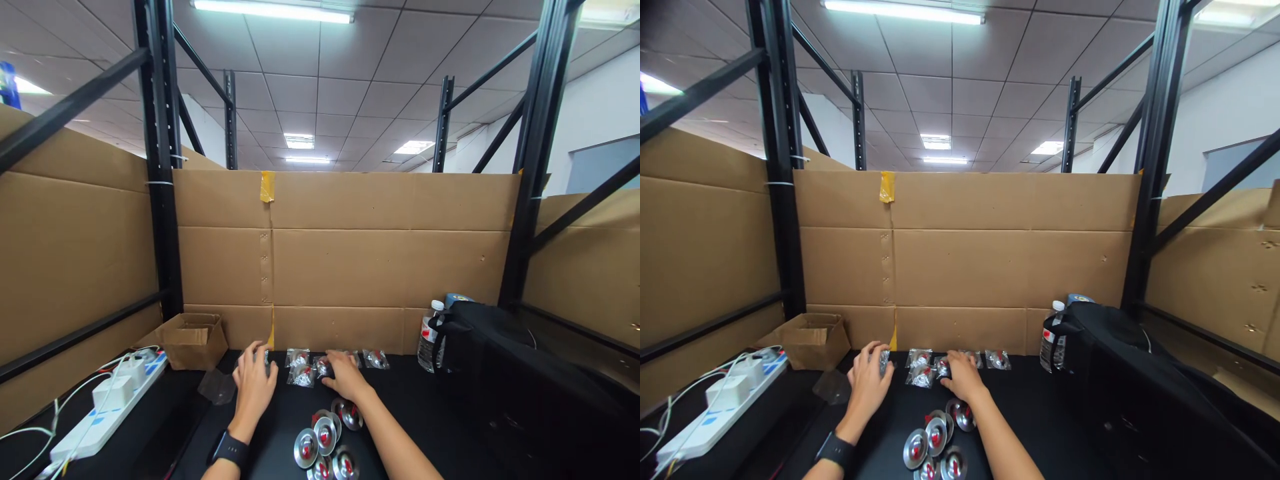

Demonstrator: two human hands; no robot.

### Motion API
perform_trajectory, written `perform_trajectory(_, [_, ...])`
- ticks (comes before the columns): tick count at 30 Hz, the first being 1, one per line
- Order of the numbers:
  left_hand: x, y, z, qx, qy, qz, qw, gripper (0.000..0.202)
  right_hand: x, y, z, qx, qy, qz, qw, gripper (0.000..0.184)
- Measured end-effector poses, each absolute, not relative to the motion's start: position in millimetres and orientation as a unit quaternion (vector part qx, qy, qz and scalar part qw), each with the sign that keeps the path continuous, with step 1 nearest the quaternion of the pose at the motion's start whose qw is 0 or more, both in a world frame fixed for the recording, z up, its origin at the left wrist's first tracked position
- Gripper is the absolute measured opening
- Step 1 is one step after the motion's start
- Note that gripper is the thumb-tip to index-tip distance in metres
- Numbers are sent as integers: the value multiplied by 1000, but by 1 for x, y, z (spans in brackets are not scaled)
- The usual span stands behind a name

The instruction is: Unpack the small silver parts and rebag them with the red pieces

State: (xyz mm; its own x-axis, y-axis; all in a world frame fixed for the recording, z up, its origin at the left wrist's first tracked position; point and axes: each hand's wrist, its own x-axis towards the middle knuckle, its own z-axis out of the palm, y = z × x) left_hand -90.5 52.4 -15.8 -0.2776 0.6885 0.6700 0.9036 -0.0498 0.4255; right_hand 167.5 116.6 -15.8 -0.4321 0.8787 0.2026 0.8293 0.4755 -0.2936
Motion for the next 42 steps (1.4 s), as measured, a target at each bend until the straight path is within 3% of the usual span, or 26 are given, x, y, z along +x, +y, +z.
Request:
perform_trajectory(8, [-67, 49, -22, -675, -581, -454, 22, 28, 138, 119, 5, -491, -863, -30, 114, 29])
perform_trajectory(11, [-60, 52, -24, -661, -554, -502, -62, 26, 137, 116, 17, -484, -856, 43, 174, 29])
perform_trajectory(14, [-52, 53, -24, -626, -520, -552, -180, 37, 145, 100, 31, -432, -851, 125, 273, 24])
perform_trajectory(18, [-39, 42, -19, -670, -459, -517, -271, 53, 162, 64, 53, -391, -843, 169, 328, 19])
perform_trajectory(28, [-19, 16, -3, -784, -414, -378, -266, 8, 202, 28, 58, -377, -844, 274, 267, 18])
perform_trajectory(32, [-23, 14, -1, -791, -398, -359, -295, 11, 205, 28, 57, -369, -858, 217, 285, 21])
perform_trajectory(42, [-25, 15, -6, -803, -394, -328, -304, 25, 200, 9, 78, -420, -895, 51, 143, 33])
